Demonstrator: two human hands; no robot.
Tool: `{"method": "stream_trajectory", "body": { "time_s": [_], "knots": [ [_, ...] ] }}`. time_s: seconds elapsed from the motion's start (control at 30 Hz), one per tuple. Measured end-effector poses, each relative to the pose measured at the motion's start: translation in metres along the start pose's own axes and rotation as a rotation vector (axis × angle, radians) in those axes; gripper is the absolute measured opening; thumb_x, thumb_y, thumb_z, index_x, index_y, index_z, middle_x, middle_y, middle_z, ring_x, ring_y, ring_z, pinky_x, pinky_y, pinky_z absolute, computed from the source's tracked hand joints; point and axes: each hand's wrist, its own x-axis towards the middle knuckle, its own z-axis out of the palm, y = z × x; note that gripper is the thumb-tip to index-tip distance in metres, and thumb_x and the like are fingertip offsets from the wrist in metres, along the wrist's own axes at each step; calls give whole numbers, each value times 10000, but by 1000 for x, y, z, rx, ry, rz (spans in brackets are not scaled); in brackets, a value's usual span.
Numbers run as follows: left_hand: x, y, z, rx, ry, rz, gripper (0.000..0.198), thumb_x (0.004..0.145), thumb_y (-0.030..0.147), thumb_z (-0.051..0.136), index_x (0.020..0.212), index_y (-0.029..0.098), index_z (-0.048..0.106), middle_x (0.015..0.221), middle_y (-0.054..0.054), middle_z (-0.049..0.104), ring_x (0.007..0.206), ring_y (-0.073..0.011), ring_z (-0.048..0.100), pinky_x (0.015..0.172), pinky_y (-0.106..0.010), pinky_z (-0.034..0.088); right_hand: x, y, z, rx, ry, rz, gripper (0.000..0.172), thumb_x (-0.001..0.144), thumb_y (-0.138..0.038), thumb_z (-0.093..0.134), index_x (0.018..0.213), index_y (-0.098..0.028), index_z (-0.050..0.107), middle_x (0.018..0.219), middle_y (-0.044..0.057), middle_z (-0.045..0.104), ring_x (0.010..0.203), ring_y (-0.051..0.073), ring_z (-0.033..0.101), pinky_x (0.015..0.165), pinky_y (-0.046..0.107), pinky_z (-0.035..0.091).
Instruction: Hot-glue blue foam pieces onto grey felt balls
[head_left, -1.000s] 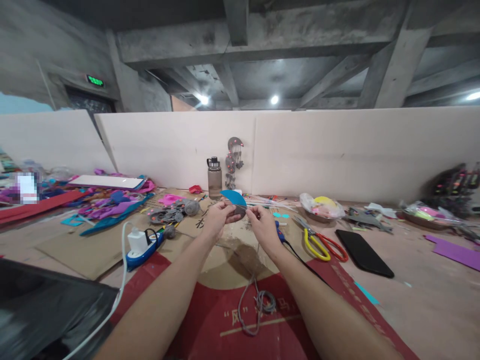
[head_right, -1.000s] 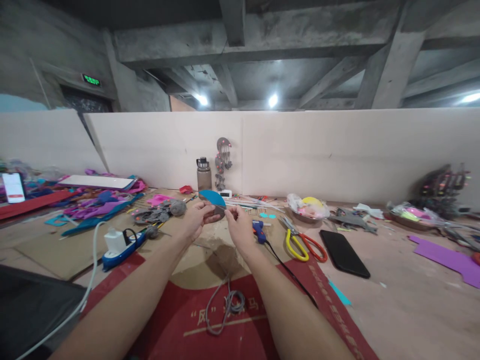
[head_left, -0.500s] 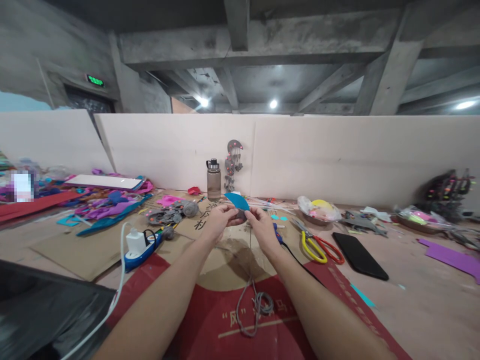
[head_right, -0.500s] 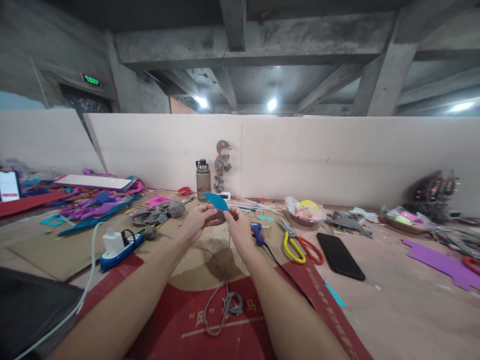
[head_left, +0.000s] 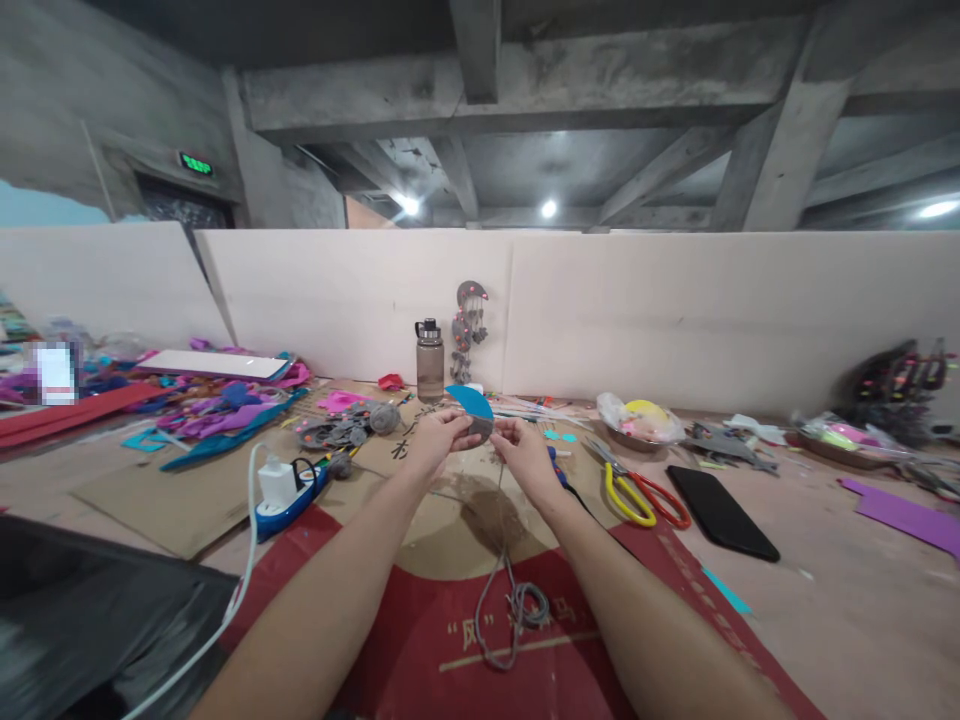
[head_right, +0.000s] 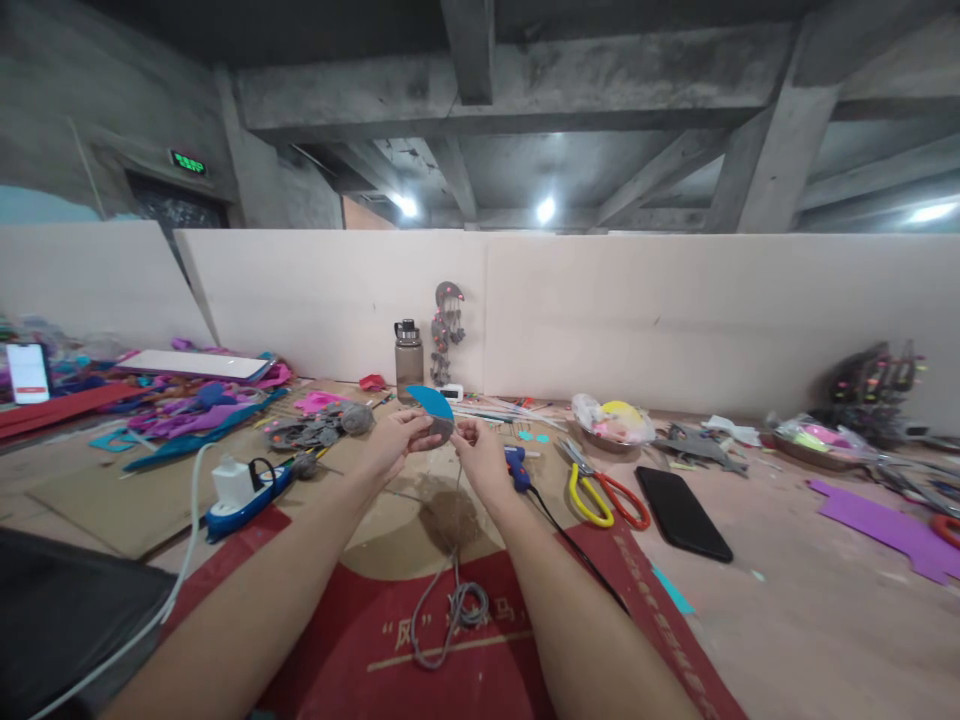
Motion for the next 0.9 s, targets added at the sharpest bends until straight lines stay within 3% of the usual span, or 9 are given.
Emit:
{"method": "stream_trajectory", "body": {
  "time_s": [0.13, 0.33, 0.47, 0.53, 0.67, 0.8, 0.9],
  "knots": [
    [5, 1, -6, 24, 126, 74, 169, 618, 190, 755, 673, 97, 624, 738, -50, 649, 672, -118, 620, 713, -296, 574, -1, 2, -3, -181, -4, -65, 156, 654, -333, 583, 716, -191, 601, 644, -2, 589, 573, 127, 480, 541, 257, 374],
    [14, 0, -18, 76, 249, 160, 184, 591, 226, 752, 659, 108, 629, 690, -16, 616, 638, -105, 597, 691, -286, 567, -5, -3, -2, -230, -70, -114, 143, 703, -316, 550, 640, -205, 614, 554, -23, 562, 532, 136, 480, 552, 277, 368],
    [18, 0, -23, 81, 290, 158, 188, 573, 242, 749, 628, 112, 625, 657, -8, 607, 624, -107, 594, 680, -279, 559, -3, -1, -2, -253, -155, -109, 134, 695, -305, 575, 620, -205, 620, 573, -15, 602, 567, 145, 505, 586, 287, 382],
    [19, -1, -24, 75, 281, 162, 192, 572, 249, 745, 637, 114, 626, 658, -9, 608, 622, -108, 596, 685, -280, 557, -1, -2, -3, -237, -111, -104, 123, 682, -318, 603, 639, -204, 618, 626, -6, 626, 616, 151, 523, 621, 293, 394],
    [19, -3, -24, 71, 264, 158, 203, 567, 255, 743, 639, 119, 610, 670, -4, 605, 627, -110, 598, 705, -288, 557, 2, -9, -9, 63, 64, 40, 220, 648, -380, 658, 664, -201, 531, 599, -30, 545, 569, 120, 476, 578, 268, 388],
    [21, -5, -26, 57, 255, 169, 215, 559, 245, 751, 608, 119, 583, 623, 15, 563, 605, -100, 578, 701, -296, 562, 3, -18, -14, 456, -102, 193, 332, 626, -438, 717, 641, -194, 492, 566, -47, 485, 517, 86, 439, 534, 244, 397],
    [24, -2, -31, -43, 296, 190, 205, 565, 228, 746, 629, 116, 586, 604, 20, 552, 586, -85, 565, 697, -282, 558, 3, -20, -16, 537, -164, 194, 324, 630, -408, 750, 659, -189, 512, 584, -39, 504, 531, 86, 461, 545, 245, 427]
  ]
}}
